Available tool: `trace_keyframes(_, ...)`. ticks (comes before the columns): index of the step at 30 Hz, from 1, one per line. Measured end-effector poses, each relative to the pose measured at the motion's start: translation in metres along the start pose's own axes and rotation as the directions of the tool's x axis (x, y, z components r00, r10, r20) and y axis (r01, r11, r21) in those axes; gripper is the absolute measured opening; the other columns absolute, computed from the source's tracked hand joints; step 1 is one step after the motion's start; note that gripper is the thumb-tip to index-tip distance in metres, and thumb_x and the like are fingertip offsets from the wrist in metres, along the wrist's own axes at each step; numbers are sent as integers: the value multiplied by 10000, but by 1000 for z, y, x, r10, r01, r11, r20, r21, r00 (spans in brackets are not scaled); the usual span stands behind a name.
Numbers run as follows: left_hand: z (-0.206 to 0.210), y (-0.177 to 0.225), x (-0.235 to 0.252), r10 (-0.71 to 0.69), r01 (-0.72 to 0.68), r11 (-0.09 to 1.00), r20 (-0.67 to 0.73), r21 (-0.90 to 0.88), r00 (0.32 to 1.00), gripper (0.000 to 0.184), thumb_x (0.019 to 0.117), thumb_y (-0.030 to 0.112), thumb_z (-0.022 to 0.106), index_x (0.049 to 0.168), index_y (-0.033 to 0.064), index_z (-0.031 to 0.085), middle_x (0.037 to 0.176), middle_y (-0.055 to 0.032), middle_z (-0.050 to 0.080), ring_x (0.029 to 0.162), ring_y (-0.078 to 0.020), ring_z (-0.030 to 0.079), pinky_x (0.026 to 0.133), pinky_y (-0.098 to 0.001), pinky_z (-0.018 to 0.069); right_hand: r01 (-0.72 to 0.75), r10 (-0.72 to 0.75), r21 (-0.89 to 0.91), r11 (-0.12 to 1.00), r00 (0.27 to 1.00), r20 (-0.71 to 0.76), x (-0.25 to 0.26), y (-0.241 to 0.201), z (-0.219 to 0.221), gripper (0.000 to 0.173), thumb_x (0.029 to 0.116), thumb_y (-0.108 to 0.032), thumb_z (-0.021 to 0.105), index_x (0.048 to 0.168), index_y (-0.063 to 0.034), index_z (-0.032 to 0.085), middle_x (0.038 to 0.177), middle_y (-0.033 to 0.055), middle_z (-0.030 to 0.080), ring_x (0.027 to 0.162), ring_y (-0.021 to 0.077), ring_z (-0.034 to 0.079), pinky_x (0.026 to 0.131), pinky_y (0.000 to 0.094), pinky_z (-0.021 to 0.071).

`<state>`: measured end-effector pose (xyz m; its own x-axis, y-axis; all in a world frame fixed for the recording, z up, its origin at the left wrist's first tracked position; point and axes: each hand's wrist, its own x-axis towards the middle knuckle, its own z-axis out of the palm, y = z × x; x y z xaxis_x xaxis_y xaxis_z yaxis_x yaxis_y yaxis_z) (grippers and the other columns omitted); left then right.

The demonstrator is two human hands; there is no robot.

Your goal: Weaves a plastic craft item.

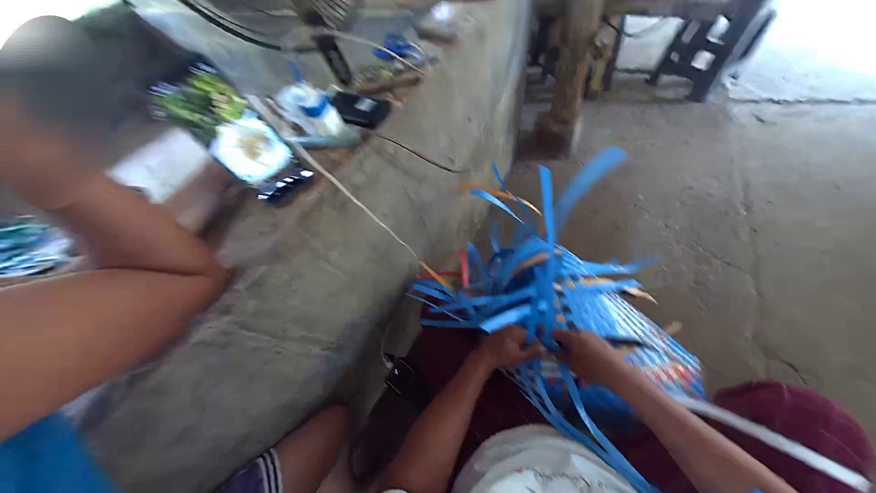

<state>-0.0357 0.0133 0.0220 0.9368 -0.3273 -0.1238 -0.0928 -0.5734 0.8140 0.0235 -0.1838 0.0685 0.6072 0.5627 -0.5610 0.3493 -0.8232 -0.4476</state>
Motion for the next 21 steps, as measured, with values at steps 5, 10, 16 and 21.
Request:
trace_keyframes(5,4,12,12,-228,228,964,-13,141,974,466,1039,355,574,984,-85,716,987,-269,710,1021,-425,681,943,-624,493,179,-157,14,984,896,-415,-10,1,24,365,908,-174,769,1123,110,689,1209,369,612,1126,548,611,928,671,503)
trace_keyframes(10,-1,11,30,-348,339,925,25,171,937,399,1027,318,581,1065,-59,705,1074,-275,696,1077,-448,658,915,-664,486,591,-525,-60,804,660,-538,-35,-26,30,234,829,-164,800,890,53,739,1096,334,637,1089,518,600,948,627,495)
trace_keyframes(16,8,12,14,-250,283,951,-224,127,942,518,971,453,656,1231,9,706,1262,-231,682,1250,-389,609,1102,-603,406,631,-478,1,776,588,-653,-15,-23,15,351,869,68,591,1211,103,663,1160,370,605,1073,503,620,936,582,532)
trace_keyframes(21,28,7,-14,30,80,984,-581,162,813,336,955,324,682,1008,15,800,1185,-238,688,1220,-459,573,1099,-678,341,409,-299,114,905,805,-512,38,21,17,213,943,-25,650,1110,77,735,1151,390,611,1066,526,623,946,622,507)
